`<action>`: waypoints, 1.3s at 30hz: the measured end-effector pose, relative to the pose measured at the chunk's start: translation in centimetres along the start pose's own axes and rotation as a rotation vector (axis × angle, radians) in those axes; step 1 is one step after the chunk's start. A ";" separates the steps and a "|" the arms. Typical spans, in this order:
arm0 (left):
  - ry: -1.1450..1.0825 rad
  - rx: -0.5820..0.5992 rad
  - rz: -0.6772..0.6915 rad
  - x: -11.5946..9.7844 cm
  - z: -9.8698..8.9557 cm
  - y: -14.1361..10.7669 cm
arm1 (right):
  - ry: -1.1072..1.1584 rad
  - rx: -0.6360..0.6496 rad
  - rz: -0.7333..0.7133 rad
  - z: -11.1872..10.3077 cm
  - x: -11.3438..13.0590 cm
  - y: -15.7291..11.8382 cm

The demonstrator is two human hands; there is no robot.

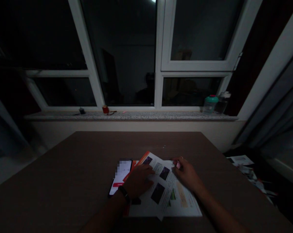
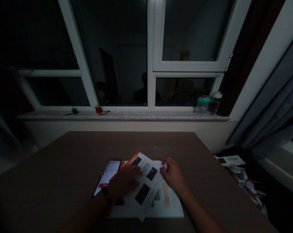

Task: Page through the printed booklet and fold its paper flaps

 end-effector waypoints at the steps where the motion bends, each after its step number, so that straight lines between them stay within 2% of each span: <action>1: 0.000 0.001 0.001 -0.1 0.0 0.0 | -0.007 0.013 -0.002 0.2 0.0 0.0; 12: 0.016 -0.001 -0.033 0.1 -0.4 0.1 | 0.108 0.107 -0.007 1.4 0.0 -0.3; 23: 0.006 0.019 -0.020 0.0 -0.5 0.1 | 0.149 0.045 0.045 0.8 -0.1 -0.3; 33: -0.095 0.081 0.058 -0.8 0.7 -0.5 | 0.171 -0.042 0.011 0.1 0.5 -0.1; 39: -0.156 0.132 0.202 -2.7 0.2 -0.6 | 0.074 -0.085 0.105 -0.3 -0.9 0.0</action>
Point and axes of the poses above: each hand's wrist, its own y-axis towards the middle knuckle, its own z-axis out of the palm, x = y × z, the point moved 9 cm from there along y, towards the middle knuckle, and after that the axes turned 1 degree about -z, right-handed, at the moved point
